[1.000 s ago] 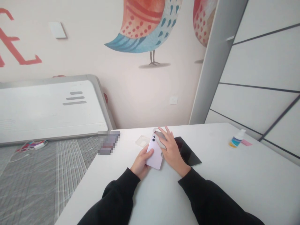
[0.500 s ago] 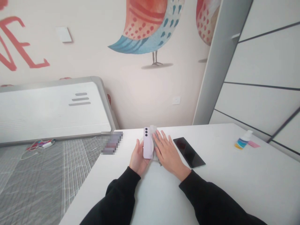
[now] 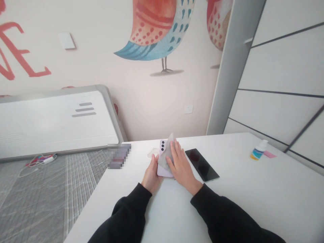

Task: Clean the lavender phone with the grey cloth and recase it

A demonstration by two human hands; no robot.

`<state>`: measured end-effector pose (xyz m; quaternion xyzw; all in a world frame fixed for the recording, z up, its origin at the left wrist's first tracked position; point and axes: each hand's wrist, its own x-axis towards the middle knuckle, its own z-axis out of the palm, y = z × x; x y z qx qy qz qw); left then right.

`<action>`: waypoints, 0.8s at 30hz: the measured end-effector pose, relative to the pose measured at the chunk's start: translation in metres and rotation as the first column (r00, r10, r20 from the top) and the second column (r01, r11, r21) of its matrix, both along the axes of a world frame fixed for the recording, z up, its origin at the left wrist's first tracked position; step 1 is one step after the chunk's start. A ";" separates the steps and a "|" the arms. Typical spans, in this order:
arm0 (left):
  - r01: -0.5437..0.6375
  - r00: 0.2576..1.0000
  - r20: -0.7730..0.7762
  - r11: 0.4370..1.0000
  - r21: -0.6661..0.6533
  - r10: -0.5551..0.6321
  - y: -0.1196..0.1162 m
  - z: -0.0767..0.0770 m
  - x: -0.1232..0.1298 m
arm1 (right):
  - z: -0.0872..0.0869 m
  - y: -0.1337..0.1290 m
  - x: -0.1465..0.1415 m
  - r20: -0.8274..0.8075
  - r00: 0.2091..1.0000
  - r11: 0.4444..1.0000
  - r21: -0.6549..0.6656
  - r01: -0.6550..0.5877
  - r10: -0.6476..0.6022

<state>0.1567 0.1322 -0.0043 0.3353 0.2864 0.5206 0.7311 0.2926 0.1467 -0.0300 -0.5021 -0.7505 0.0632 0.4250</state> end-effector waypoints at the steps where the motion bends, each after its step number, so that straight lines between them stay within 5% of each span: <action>1: -0.031 0.999 -0.042 0.999 -0.007 0.031 0.000 -0.002 0.001 | -0.002 0.001 0.001 -0.106 0.994 0.999 -0.041 -0.012 0.007; 4: -0.132 0.981 -0.151 0.991 -0.037 0.125 0.003 -0.010 0.000 | -0.006 0.000 -0.003 -0.451 0.891 0.971 -0.180 -0.156 0.060; 9: -0.201 0.937 -0.257 0.968 0.151 0.234 0.007 -0.014 -0.003 | -0.004 0.000 -0.014 -0.873 0.483 0.917 -0.139 -0.373 0.063; 12: -0.200 0.890 -0.349 0.940 0.278 0.293 0.007 -0.013 -0.003 | -0.001 0.002 -0.014 -0.943 0.327 0.889 -0.103 -0.447 0.055; 18: -0.107 0.813 -0.487 0.903 0.416 0.320 0.006 -0.015 -0.002 | 0.002 0.002 -0.010 -0.984 0.174 0.896 -0.099 -0.432 -0.024; 22: 0.073 0.662 -0.625 0.795 0.602 0.413 0.007 -0.020 -0.005 | -0.001 0.008 -0.007 -0.996 0.044 0.915 -0.091 -0.394 -0.080; 24: 0.145 0.585 -0.701 0.799 0.584 0.407 0.006 -0.023 -0.006 | -0.002 0.013 -0.003 -0.994 -0.019 0.927 -0.094 -0.364 -0.108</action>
